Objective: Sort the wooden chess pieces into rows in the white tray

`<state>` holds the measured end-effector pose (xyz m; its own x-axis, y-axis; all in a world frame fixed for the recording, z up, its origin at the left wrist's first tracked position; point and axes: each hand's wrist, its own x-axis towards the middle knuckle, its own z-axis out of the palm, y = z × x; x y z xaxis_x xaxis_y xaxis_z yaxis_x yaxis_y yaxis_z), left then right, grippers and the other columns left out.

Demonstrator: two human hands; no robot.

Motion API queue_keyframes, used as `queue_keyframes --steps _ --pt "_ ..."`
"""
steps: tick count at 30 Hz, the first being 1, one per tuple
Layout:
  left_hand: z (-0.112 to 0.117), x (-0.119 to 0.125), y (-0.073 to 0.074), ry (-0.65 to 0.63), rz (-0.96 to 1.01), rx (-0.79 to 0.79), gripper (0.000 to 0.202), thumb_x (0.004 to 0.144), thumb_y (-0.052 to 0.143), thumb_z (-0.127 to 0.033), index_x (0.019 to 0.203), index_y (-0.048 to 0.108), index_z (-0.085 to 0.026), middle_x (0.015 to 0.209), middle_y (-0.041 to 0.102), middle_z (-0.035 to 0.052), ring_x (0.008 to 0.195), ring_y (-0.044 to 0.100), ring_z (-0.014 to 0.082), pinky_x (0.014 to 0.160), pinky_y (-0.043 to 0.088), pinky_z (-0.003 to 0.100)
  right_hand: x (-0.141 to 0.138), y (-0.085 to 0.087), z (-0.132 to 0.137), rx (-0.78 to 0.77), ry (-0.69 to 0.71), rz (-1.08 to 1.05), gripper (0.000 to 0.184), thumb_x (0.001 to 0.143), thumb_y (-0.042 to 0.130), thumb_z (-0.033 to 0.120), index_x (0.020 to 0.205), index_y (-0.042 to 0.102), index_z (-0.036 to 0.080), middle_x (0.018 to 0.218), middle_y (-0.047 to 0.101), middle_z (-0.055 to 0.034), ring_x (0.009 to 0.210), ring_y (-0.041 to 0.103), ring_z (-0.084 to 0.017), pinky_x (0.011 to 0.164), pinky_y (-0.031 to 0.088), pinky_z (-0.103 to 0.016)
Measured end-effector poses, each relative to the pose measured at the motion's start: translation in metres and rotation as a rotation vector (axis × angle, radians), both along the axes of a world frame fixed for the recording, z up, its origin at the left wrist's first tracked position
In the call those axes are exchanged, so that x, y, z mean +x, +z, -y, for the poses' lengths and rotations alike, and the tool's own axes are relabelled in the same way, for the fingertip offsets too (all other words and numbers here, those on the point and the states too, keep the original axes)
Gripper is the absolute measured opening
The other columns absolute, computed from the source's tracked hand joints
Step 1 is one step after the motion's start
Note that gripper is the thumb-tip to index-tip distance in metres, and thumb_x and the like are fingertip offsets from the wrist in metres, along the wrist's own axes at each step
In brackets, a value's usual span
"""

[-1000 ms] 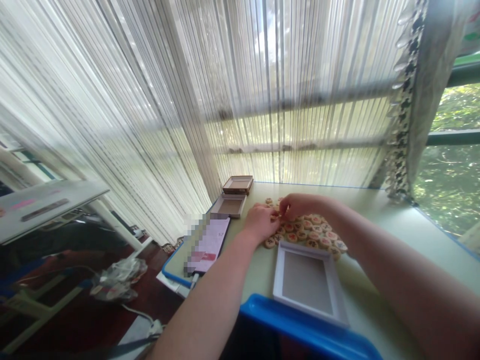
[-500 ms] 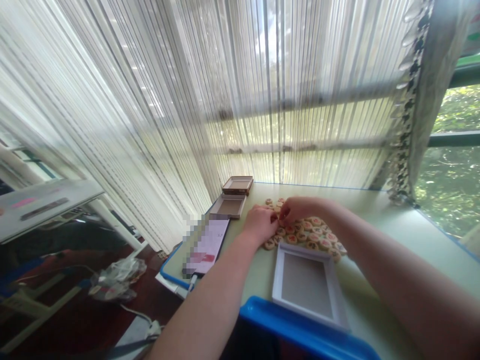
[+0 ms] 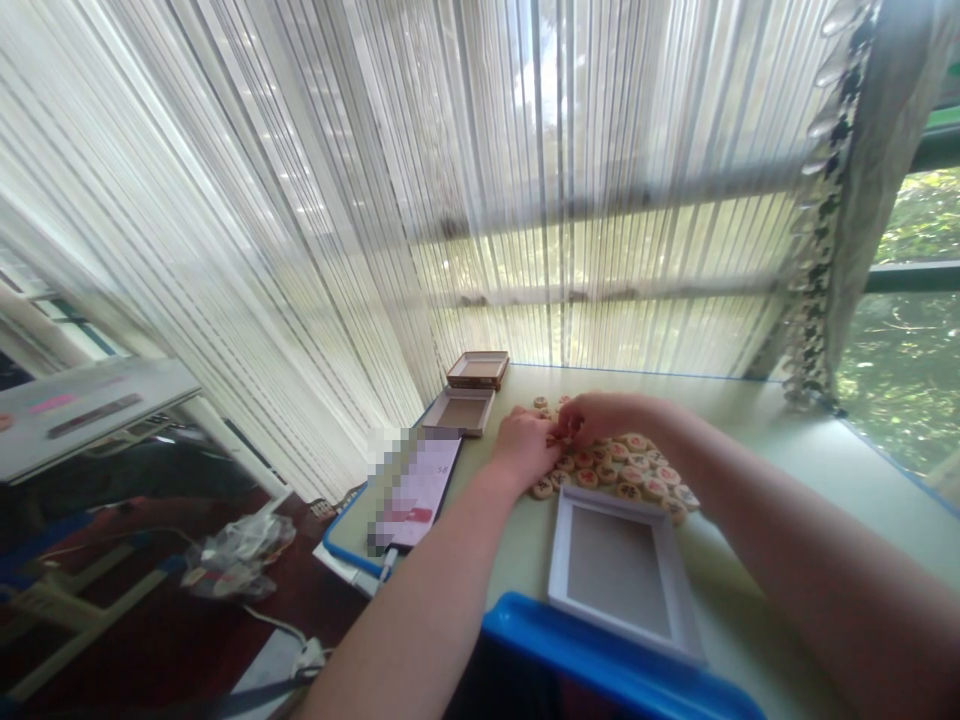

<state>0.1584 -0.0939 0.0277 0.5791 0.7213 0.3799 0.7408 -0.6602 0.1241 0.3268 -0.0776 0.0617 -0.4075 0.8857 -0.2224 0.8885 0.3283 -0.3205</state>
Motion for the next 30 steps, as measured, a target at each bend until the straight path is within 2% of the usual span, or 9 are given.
queue_keyframes --steps 3,7,11,16,20,24,27,30 --pt "-0.001 0.0 0.0 -0.001 0.007 -0.007 0.019 0.073 0.056 -0.031 0.084 0.071 -0.025 0.089 0.067 0.0028 0.087 0.055 0.0191 0.082 0.044 0.032 0.005 0.0 -0.002 -0.022 -0.049 -0.092 0.027 0.062 0.055 0.019 0.085 0.068 0.018 0.075 0.067 -0.0009 0.068 0.057 -0.015 0.058 0.041 -0.023" --pt "0.0 0.0 0.0 0.03 -0.016 -0.017 0.023 0.075 0.053 -0.035 0.084 0.072 -0.026 0.087 0.067 0.0025 0.086 0.055 0.0198 0.081 0.045 0.032 0.011 -0.002 -0.007 0.139 -0.164 -0.123 0.032 0.064 0.057 0.025 0.093 0.068 0.018 0.083 0.068 -0.0034 0.072 0.059 -0.016 0.06 0.041 -0.024" --pt "0.001 0.0 -0.001 0.029 -0.039 -0.005 0.025 0.074 0.053 -0.033 0.09 0.071 -0.027 0.09 0.066 0.0027 0.084 0.054 0.0198 0.081 0.045 0.033 0.01 -0.009 -0.013 0.146 -0.15 -0.003 0.032 0.062 0.063 0.036 0.089 0.07 0.021 0.082 0.068 -0.004 0.073 0.059 -0.019 0.06 0.041 -0.026" --pt "0.001 0.0 -0.001 0.024 -0.017 -0.014 0.025 0.072 0.055 -0.035 0.089 0.071 -0.027 0.09 0.066 0.0021 0.086 0.054 0.0201 0.082 0.045 0.033 0.006 -0.014 -0.016 0.149 -0.154 0.04 0.039 0.061 0.064 0.035 0.097 0.068 0.02 0.085 0.068 -0.0047 0.073 0.059 -0.019 0.057 0.04 -0.025" --pt "0.002 0.0 0.0 0.05 0.048 0.001 0.026 0.074 0.053 -0.035 0.091 0.071 -0.025 0.089 0.067 0.0029 0.089 0.054 0.0199 0.084 0.045 0.032 0.009 -0.011 -0.012 0.145 -0.159 -0.005 0.034 0.063 0.061 0.036 0.091 0.07 0.018 0.079 0.068 -0.0043 0.071 0.058 -0.019 0.059 0.04 -0.026" --pt "0.003 0.0 0.004 0.106 0.049 0.0 0.026 0.077 0.051 -0.031 0.093 0.07 -0.024 0.09 0.067 0.0034 0.09 0.054 0.0203 0.085 0.045 0.032 0.012 -0.007 -0.009 0.058 -0.145 -0.126 0.033 0.067 0.058 0.044 0.085 0.071 0.019 0.075 0.068 -0.0024 0.071 0.058 -0.018 0.063 0.041 -0.026" --pt "0.004 0.001 0.005 0.084 0.019 -0.009 0.026 0.078 0.05 -0.032 0.095 0.07 -0.026 0.093 0.066 0.0032 0.092 0.054 0.0205 0.086 0.044 0.033 0.013 -0.008 -0.008 0.02 -0.131 -0.138 0.035 0.067 0.059 0.045 0.086 0.072 0.019 0.077 0.069 -0.002 0.072 0.058 -0.017 0.064 0.041 -0.026" --pt "0.003 0.002 0.003 0.052 0.0 0.005 0.027 0.079 0.049 -0.033 0.096 0.069 -0.028 0.094 0.066 0.0034 0.092 0.053 0.021 0.087 0.043 0.034 0.012 -0.009 -0.009 0.047 -0.111 -0.101 0.033 0.066 0.061 0.041 0.087 0.072 0.018 0.077 0.069 -0.0023 0.071 0.057 -0.017 0.063 0.04 -0.026"
